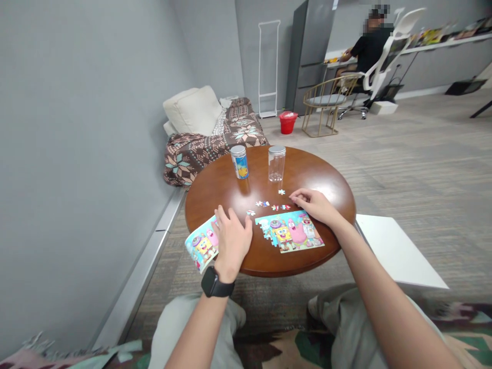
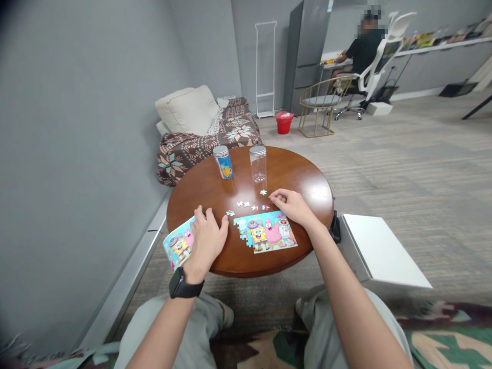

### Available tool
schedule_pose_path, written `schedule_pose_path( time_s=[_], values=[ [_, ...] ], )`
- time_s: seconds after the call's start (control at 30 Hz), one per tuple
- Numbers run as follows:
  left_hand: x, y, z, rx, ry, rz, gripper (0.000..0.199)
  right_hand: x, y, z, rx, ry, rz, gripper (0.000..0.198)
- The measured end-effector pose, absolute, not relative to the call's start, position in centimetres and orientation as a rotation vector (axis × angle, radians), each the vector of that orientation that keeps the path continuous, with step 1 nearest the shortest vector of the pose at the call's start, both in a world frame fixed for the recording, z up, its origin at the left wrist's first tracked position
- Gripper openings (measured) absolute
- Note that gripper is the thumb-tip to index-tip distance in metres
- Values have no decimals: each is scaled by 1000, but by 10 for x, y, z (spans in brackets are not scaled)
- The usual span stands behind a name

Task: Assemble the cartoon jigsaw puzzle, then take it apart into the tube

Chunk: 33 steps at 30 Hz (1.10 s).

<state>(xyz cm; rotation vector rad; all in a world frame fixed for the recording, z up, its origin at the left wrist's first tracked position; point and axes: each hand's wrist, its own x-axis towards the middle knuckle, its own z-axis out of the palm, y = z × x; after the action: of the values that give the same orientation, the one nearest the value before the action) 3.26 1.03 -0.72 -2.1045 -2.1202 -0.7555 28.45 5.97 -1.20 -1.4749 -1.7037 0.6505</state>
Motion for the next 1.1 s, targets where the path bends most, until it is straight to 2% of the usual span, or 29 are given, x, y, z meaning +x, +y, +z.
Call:
schedule_pose_path(
  time_s=[0.13, 0.2, 0.37, 0.5, 0.6, 0.7, 0.87, 1.1],
  values=[
    [19, 26, -8, -2282, -2052, -964, 30, 284, 60, -12, -1469, -1698, 659, 30],
    [9, 35, -6, -2447, -1983, -929, 24, 285, 60, -13, -1462, -1699, 662, 30],
    [-6, 37, 8, -2599, -1750, -817, 39, 285, 61, -13, -1479, -1696, 661, 29],
    [1, 17, 27, -2241, -2080, -367, 21, 284, 60, -12, -1484, -1689, 662, 29],
    [4, 12, 29, -2257, -2171, -101, 34, 284, 60, -12, -1487, -1687, 652, 30],
    [-5, 25, 19, -2502, -1892, -223, 30, 284, 59, -11, -1490, -1694, 647, 30],
    [-29, 57, -1, -2821, -1661, -287, 38, 284, 59, -10, -1476, -1709, 634, 30],
    [-15, 64, -2, -2938, -1577, -391, 41, 284, 60, -10, -1498, -1713, 643, 30]
  ],
)
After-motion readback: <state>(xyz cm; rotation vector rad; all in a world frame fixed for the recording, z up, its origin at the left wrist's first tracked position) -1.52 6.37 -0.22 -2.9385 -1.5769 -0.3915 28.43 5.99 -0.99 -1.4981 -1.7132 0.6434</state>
